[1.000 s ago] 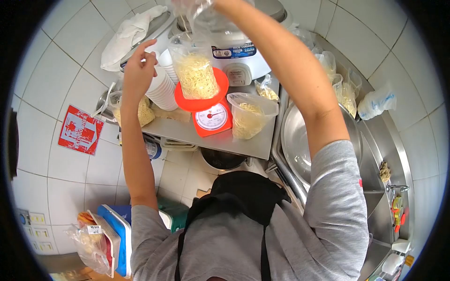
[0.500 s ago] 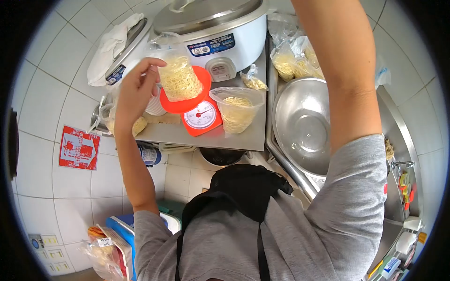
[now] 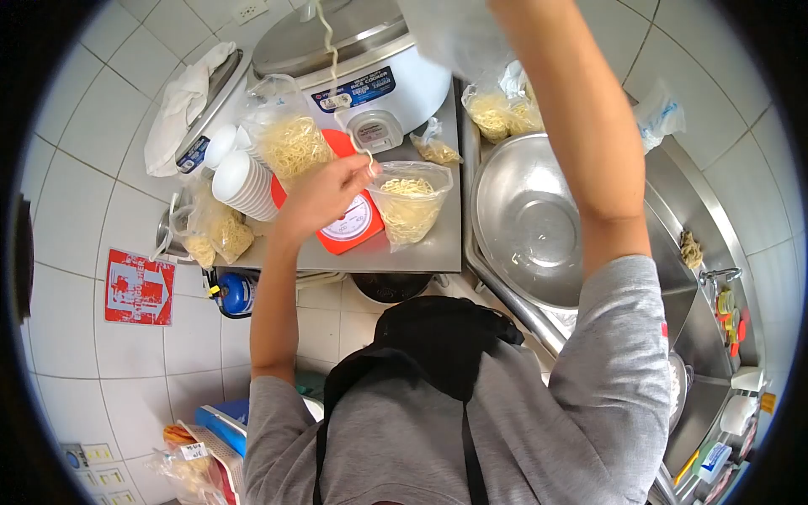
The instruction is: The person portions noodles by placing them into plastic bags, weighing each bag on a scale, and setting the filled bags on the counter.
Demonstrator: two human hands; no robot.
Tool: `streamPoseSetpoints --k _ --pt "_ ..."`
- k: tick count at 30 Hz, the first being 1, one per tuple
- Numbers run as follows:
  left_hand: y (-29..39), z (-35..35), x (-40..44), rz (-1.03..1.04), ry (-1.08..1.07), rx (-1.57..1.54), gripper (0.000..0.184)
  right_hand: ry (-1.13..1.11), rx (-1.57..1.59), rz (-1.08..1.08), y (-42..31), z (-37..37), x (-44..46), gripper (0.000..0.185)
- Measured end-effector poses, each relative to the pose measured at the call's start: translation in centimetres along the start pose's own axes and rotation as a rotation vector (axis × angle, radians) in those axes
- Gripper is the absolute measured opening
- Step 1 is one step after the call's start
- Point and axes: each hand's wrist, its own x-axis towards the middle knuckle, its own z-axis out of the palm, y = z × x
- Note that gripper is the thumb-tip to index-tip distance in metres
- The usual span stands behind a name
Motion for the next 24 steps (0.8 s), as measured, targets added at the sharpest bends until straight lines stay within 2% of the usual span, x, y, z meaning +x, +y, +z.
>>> streamPoseSetpoints --k 3,7,9,10,12,16,19,20,23,24 --pt "-1.2 1.9 0.8 0.081 0.142 0.231 0.026 -0.137 0.09 0.152 -0.4 0.2 -1.8 0.018" --pt "-2.0 3.6 1.3 0.088 0.375 0.232 0.025 -0.35 0.207 0.274 0.7 0.3 -2.7 0.018" --pt "-2.0 4.0 1.4 0.083 0.439 0.224 0.024 -0.325 0.229 0.227 2.2 1.7 -3.9 0.019" --pt "-2.0 4.1 1.4 0.079 0.452 0.243 0.023 -0.326 0.246 0.297 1.9 2.0 -4.1 0.02" --pt "-2.1 4.2 1.5 0.068 0.481 0.279 0.021 -0.346 0.301 0.272 2.2 1.8 -4.6 0.02" --pt "-2.8 4.4 1.6 0.096 0.398 0.12 0.013 -0.263 0.334 0.284 5.0 4.6 -7.0 0.017" --pt "-3.3 4.2 1.7 0.088 0.302 -0.028 0.008 -0.352 0.269 0.319 4.7 4.7 -9.2 0.017" --pt "-3.4 4.2 1.9 0.089 0.278 -0.071 0.008 -0.354 0.343 0.33 5.5 5.5 -10.2 0.017" --pt "-3.4 3.9 1.7 0.111 0.24 -0.125 0.01 -0.599 0.178 0.284 6.3 5.8 -12.1 0.02" --pt "-3.3 3.6 1.6 0.122 0.236 -0.13 0.01 -0.649 0.116 0.194 7.2 6.1 -13.1 0.018"
